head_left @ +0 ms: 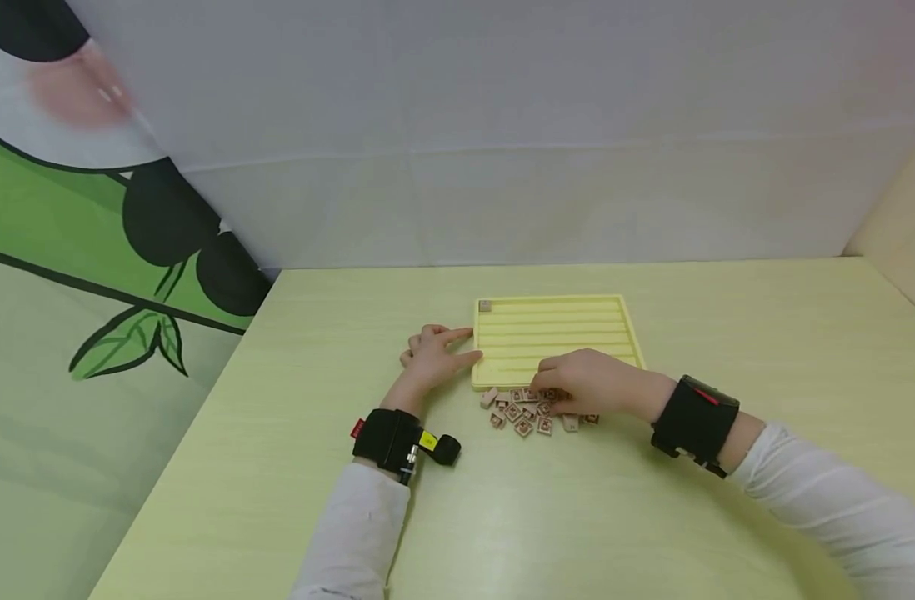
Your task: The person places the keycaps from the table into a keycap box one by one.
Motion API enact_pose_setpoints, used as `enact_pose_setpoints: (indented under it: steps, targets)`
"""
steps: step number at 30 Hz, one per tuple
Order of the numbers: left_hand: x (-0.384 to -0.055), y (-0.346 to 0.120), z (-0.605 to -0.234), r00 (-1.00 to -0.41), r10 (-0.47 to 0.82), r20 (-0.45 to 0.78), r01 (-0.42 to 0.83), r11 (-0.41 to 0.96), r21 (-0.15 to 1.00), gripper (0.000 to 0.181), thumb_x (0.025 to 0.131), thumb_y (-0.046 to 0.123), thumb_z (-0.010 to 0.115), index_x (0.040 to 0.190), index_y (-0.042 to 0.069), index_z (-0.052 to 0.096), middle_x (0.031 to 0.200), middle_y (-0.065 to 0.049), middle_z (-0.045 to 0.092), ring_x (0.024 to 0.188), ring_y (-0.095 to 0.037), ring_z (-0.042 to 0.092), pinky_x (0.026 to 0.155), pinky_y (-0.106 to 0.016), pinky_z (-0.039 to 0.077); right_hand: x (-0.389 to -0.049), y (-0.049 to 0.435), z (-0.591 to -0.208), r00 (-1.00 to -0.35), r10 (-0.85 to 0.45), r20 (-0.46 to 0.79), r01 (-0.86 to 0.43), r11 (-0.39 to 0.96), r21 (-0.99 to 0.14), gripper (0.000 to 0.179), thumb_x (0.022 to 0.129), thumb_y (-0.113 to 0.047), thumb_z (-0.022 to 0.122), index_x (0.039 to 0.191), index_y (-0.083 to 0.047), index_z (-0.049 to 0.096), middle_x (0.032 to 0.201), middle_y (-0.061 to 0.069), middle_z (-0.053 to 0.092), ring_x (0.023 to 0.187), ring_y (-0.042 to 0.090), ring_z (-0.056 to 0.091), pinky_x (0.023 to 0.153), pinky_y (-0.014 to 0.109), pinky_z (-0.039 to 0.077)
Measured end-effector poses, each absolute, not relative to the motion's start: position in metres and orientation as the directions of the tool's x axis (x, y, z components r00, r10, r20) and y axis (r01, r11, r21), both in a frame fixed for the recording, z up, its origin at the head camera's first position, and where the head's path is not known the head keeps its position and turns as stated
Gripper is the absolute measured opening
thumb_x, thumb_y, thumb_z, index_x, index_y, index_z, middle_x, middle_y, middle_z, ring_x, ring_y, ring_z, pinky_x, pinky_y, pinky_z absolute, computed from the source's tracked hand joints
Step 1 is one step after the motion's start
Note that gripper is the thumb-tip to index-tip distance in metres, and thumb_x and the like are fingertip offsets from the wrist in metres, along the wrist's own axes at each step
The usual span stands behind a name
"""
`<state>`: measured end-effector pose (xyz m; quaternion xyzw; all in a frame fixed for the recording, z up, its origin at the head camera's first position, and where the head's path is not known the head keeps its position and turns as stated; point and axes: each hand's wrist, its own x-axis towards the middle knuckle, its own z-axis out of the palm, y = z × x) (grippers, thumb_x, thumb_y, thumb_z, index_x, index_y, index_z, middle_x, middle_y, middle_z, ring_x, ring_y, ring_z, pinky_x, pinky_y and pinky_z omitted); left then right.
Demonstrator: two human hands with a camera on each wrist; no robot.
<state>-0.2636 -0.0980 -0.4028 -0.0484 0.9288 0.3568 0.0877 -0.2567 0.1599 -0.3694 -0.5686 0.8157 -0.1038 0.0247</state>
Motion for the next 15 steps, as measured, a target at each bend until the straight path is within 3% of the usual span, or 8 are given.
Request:
enact_pose_setpoints:
  steps: [9,15]
  targets:
    - [-0.267,-0.0968,-0.4022,-0.98,-0.032,-0.196,-0.155,0.74,0.655,0.059,0.084,0.047,0.065,0.138,0.027,0.051,0.143,-0.015,0.03,0.127,-0.036,0.021,0.1,-0.054,0.013,-0.2618,0.1606,-0.37,-0.336,-0.935,0.112,-0.936,0.317,-0.153,0.022,0.079,-0.01,0.075,0.099,-0.012,0.067,0.087,-0.002,0.063,0.071,0.008,0.058,0.067,0.025,0.05]
    - [-0.269,-0.0955,-0.4029,-0.978,-0.04,-0.204,-0.168,0.734,0.658,0.059,0.084,0.046,0.065,0.138,0.026,0.051,0.143,-0.015,0.03,0.128,-0.036,0.02,0.1,-0.054,0.013,-0.2648,0.159,-0.3714,-0.333,-0.936,0.115,-0.937,0.316,-0.148,0.021,0.079,-0.001,0.071,0.097,-0.011,0.066,0.085,-0.001,0.063,0.068,0.008,0.053,0.064,0.025,0.049]
